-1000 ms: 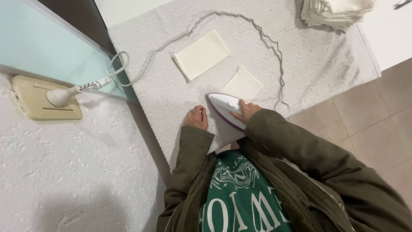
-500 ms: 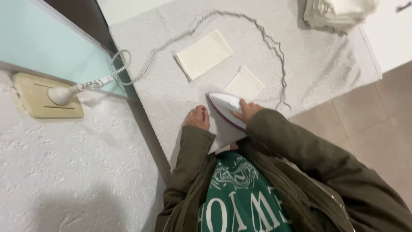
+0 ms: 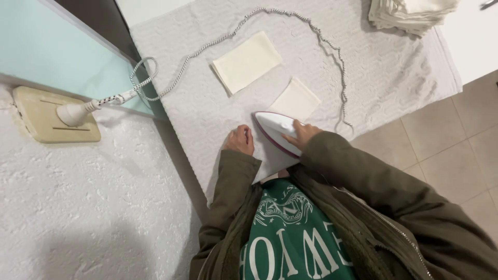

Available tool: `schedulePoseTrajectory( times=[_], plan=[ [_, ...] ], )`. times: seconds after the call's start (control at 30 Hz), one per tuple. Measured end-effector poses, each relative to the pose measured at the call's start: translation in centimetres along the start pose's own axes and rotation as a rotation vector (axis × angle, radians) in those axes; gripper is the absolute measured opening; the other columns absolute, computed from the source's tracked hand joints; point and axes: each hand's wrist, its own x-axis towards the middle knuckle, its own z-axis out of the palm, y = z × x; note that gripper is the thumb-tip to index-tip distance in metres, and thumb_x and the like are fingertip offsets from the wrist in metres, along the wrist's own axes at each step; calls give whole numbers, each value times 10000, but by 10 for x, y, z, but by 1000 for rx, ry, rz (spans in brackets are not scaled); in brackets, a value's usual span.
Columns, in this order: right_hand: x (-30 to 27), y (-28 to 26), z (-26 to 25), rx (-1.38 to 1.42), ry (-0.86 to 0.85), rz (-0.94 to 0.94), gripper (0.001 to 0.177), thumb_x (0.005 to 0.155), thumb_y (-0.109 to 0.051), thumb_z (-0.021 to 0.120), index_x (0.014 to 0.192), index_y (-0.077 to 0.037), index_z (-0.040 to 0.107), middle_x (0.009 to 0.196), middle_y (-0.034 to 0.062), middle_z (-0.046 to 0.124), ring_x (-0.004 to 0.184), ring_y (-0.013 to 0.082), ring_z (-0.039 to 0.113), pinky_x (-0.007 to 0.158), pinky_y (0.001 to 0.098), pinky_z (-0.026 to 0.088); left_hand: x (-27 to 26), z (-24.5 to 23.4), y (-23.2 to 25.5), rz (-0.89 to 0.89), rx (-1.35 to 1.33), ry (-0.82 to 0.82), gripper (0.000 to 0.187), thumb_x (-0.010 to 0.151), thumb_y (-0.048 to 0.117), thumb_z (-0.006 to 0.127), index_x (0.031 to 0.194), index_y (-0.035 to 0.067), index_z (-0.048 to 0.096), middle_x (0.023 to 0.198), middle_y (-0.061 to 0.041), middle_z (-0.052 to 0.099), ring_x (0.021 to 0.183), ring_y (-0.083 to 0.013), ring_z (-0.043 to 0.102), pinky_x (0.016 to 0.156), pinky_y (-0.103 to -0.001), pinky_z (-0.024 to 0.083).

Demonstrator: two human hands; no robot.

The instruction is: Ironing small rectangular pieces of white fabric on a table.

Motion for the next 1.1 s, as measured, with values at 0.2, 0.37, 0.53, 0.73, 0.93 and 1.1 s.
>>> schedulePoseTrajectory(
  times=[0.2, 0.37, 0.53, 0.73, 0.93, 1.1],
  plan=[
    [19, 35, 35, -49, 129, -50, 677, 964, -630, 490, 1366, -85, 487, 982, 260, 723, 840, 402, 746, 700, 545, 617, -4, 11, -13, 140, -48, 140, 103, 964, 204, 637, 1039, 134, 626, 876, -142, 681, 825, -369, 670, 653, -486, 538],
    [3, 7, 11, -27, 121, -65, 653, 1000, -616, 456, 1334, -55, 493, 940, 265, 717, 817, 409, 746, 670, 552, 625, -2, -6, 6, -23, -31, -13, 97, 997, 214, 631, 1050, 133, 637, 887, -158, 671, 755, -357, 662, 607, -470, 539],
    [-5, 43, 23, 13, -58, -1, 646, 997, -589, 409, 1374, -65, 437, 908, 243, 741, 723, 381, 790, 600, 524, 662, 1, -5, 2, -4, -22, 19, 96, 1001, 225, 624, 1050, 142, 628, 888, -145, 674, 761, -348, 668, 602, -465, 543],
    [20, 14, 19, 14, 42, -1, 661, 1002, -611, 442, 1361, -56, 451, 877, 251, 738, 695, 366, 766, 568, 516, 642, 3, -10, 8, -27, -34, -63, 115, 997, 229, 618, 1071, 142, 634, 890, -149, 669, 742, -347, 664, 599, -465, 539],
    [17, 32, 25, 27, 77, -23, 652, 997, -611, 463, 1341, -58, 468, 901, 244, 723, 728, 369, 763, 598, 514, 642, 0, -8, 1, 13, -19, 3, 94, 1018, 215, 611, 1054, 129, 627, 893, -141, 674, 788, -341, 665, 626, -463, 545],
    [13, 7, 2, 11, 26, 22, 629, 1018, -596, 444, 1345, -60, 470, 926, 246, 738, 746, 361, 771, 601, 512, 648, 0, -10, 7, 18, -59, 1, 94, 990, 200, 624, 1043, 122, 635, 881, -143, 672, 778, -342, 657, 620, -464, 543]
  ],
)
